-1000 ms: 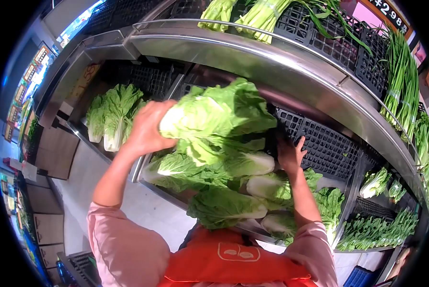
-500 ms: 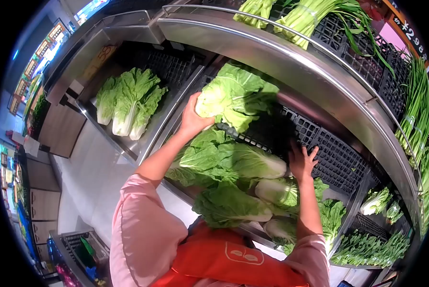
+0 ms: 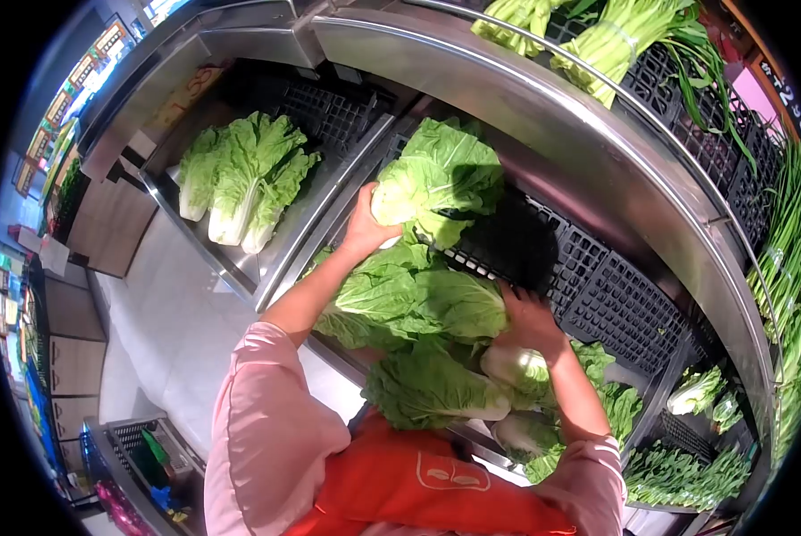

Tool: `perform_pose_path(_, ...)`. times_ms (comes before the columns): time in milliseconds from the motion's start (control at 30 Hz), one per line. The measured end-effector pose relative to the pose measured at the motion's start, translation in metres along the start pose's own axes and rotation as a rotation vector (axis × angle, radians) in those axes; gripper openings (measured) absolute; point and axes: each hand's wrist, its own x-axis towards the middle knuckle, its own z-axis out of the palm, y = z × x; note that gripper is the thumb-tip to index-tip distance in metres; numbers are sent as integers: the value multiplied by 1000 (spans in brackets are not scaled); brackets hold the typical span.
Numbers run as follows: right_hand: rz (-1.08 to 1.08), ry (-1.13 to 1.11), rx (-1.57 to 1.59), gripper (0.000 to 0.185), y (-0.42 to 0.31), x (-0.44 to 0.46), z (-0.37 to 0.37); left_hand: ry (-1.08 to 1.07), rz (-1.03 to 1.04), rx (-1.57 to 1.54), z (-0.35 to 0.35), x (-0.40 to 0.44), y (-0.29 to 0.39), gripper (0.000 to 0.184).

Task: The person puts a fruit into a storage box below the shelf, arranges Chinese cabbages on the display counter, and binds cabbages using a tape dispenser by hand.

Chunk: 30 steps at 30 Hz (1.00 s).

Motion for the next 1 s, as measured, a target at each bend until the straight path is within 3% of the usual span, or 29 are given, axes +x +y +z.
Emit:
perform_pose_path(133, -91, 82, 112, 101, 20, 9, 17, -85, 16, 9, -5, 2, -2, 95)
perform_pose_path(167, -85, 55, 139, 99, 19, 10, 14, -117, 15, -14, -7, 4, -2, 108)
perform_pose_path(300, -90, 67, 189, 91, 24, 9, -4, -134, 85, 33, -15, 8, 4, 125)
perform_pose_path(400, 11, 103, 149, 87, 11, -10, -38, -107, 175, 60, -17, 16, 6, 125)
perform_pose_path(500, 146, 102, 218, 81, 7, -38, -73, -219, 73, 0, -19, 18, 18, 125)
perform_pose_path(533, 71, 210, 378, 77, 14, -48, -73, -236, 38, -4, -20, 18, 20, 122)
perform_pose_path(600, 164, 245, 743, 68, 33, -66, -68, -277, -32, -16, -19, 20, 21, 118)
perform_pose_path(667, 235, 222, 1175, 66, 43, -82, -61, -215, 60, -85, -13, 25, 12, 107)
perform_pose_path(833, 404, 535, 1908, 52, 38, -85, 3, -207, -72, -240, -14, 28, 12, 97)
perform_pose_path(967, 373, 644, 2262, 49, -8, -34, 44, -186, -90, -402, -11, 26, 3, 95)
perform_pose_path(1000, 236, 624, 2328, 50, -16, -15, 55, -158, -99, -442, -9, 23, 7, 93)
